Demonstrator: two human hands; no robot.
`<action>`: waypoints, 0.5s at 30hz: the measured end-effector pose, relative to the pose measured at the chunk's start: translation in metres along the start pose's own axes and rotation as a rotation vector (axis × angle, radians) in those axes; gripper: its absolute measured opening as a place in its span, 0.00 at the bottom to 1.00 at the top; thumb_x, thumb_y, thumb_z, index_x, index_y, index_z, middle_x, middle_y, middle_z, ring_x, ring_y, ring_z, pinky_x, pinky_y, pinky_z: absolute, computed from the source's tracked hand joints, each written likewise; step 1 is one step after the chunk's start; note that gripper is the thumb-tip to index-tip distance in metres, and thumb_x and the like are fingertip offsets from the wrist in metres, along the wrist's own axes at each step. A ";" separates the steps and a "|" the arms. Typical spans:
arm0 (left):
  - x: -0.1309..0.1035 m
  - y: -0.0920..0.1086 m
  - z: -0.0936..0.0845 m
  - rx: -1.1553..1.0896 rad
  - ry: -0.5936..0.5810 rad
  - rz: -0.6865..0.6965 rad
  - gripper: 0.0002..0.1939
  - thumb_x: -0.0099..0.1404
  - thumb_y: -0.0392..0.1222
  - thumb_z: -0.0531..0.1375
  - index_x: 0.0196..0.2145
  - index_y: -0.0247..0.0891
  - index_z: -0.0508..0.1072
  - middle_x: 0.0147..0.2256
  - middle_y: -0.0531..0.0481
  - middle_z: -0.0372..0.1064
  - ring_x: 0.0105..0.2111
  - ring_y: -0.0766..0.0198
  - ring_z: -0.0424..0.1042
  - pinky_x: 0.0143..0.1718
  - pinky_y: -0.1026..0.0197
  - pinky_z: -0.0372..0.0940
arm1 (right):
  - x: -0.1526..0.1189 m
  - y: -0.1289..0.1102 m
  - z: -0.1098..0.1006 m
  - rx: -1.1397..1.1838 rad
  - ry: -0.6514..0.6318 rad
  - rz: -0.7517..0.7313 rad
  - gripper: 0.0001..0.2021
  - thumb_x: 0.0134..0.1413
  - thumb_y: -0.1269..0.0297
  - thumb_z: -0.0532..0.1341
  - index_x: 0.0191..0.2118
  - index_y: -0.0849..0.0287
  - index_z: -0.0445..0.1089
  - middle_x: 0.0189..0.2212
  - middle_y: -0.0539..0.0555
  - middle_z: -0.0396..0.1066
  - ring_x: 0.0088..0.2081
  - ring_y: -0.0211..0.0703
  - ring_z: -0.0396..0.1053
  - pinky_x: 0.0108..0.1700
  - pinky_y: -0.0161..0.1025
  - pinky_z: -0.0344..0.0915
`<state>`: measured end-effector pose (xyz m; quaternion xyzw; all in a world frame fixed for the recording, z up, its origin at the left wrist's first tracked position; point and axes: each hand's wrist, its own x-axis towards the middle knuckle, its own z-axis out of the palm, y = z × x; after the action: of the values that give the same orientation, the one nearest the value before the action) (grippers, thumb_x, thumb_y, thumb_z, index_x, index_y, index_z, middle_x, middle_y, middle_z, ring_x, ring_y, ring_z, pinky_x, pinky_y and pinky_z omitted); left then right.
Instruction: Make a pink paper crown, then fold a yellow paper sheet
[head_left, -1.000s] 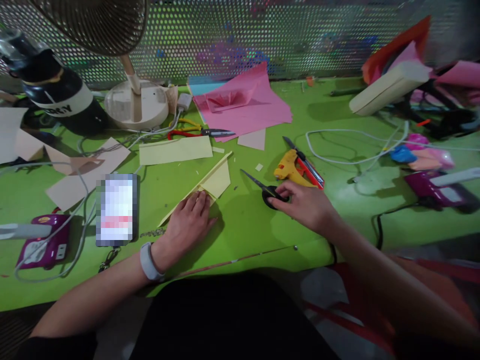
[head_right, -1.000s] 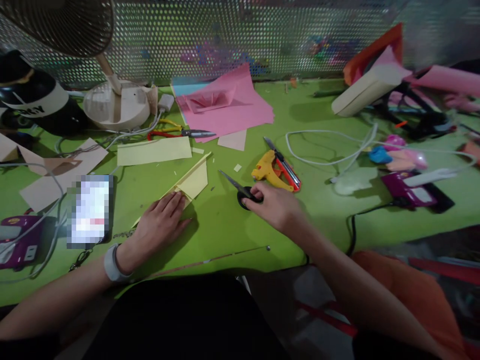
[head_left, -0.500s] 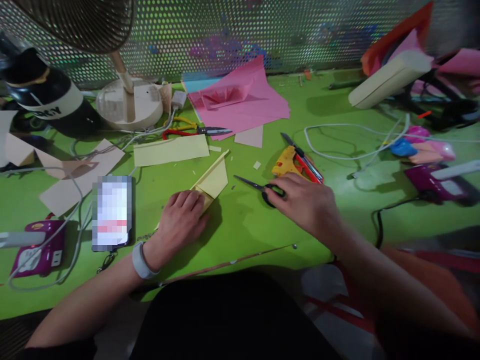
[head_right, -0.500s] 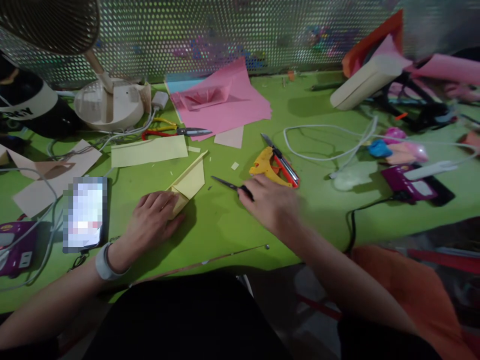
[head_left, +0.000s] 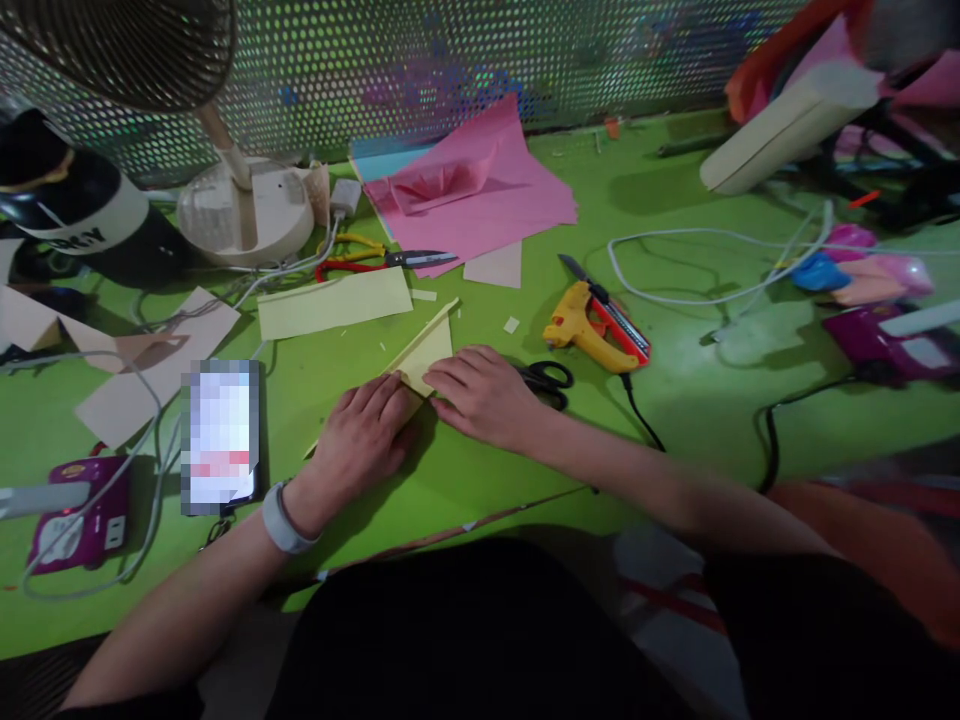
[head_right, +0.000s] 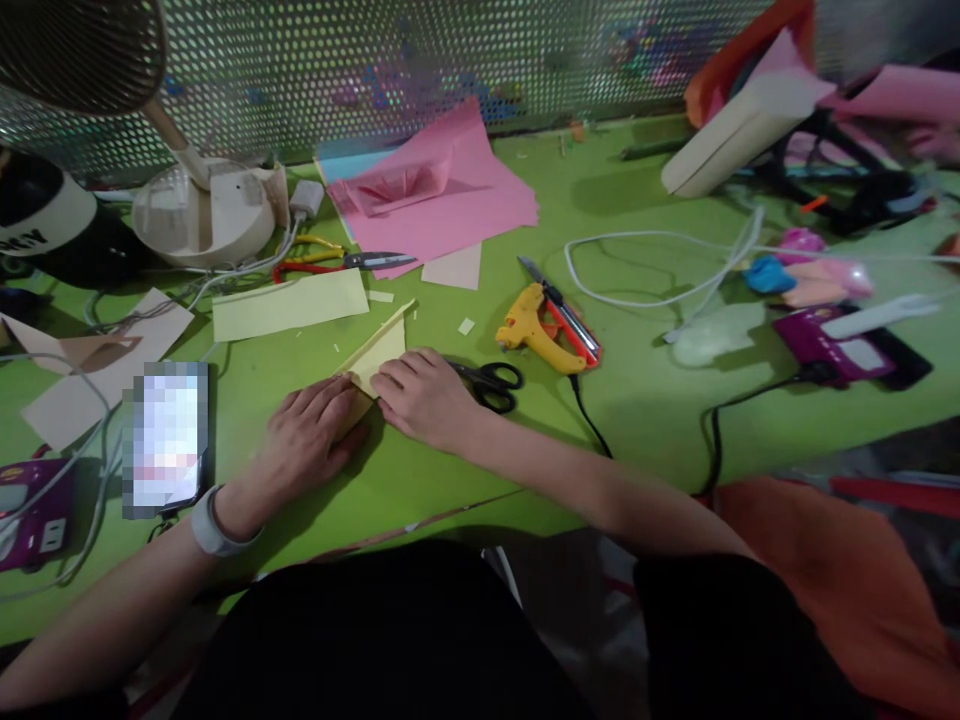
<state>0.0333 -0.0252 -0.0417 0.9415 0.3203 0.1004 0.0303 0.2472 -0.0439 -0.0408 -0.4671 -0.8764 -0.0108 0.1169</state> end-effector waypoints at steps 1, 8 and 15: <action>0.000 0.000 0.001 0.007 0.004 0.005 0.17 0.69 0.43 0.57 0.53 0.33 0.69 0.56 0.36 0.71 0.55 0.48 0.71 0.51 0.48 0.69 | 0.000 -0.001 0.000 0.009 0.009 0.015 0.10 0.63 0.69 0.57 0.45 0.63 0.74 0.45 0.62 0.76 0.44 0.52 0.69 0.49 0.49 0.61; 0.002 0.001 -0.001 0.025 0.011 0.031 0.15 0.71 0.42 0.55 0.52 0.32 0.69 0.55 0.35 0.71 0.55 0.49 0.71 0.50 0.49 0.70 | 0.006 -0.009 0.001 0.127 -0.010 0.199 0.09 0.65 0.65 0.58 0.39 0.63 0.75 0.39 0.60 0.74 0.40 0.48 0.68 0.44 0.46 0.63; 0.004 0.004 -0.011 0.085 -0.077 0.027 0.15 0.72 0.40 0.55 0.51 0.29 0.69 0.58 0.35 0.69 0.58 0.49 0.69 0.53 0.50 0.70 | 0.014 -0.011 -0.005 0.239 -0.095 0.348 0.11 0.68 0.68 0.55 0.41 0.64 0.74 0.38 0.58 0.74 0.38 0.44 0.71 0.42 0.41 0.68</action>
<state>0.0368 -0.0261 -0.0296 0.9493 0.3104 0.0508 0.0015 0.2314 -0.0397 -0.0319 -0.5941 -0.7821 0.1356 0.1303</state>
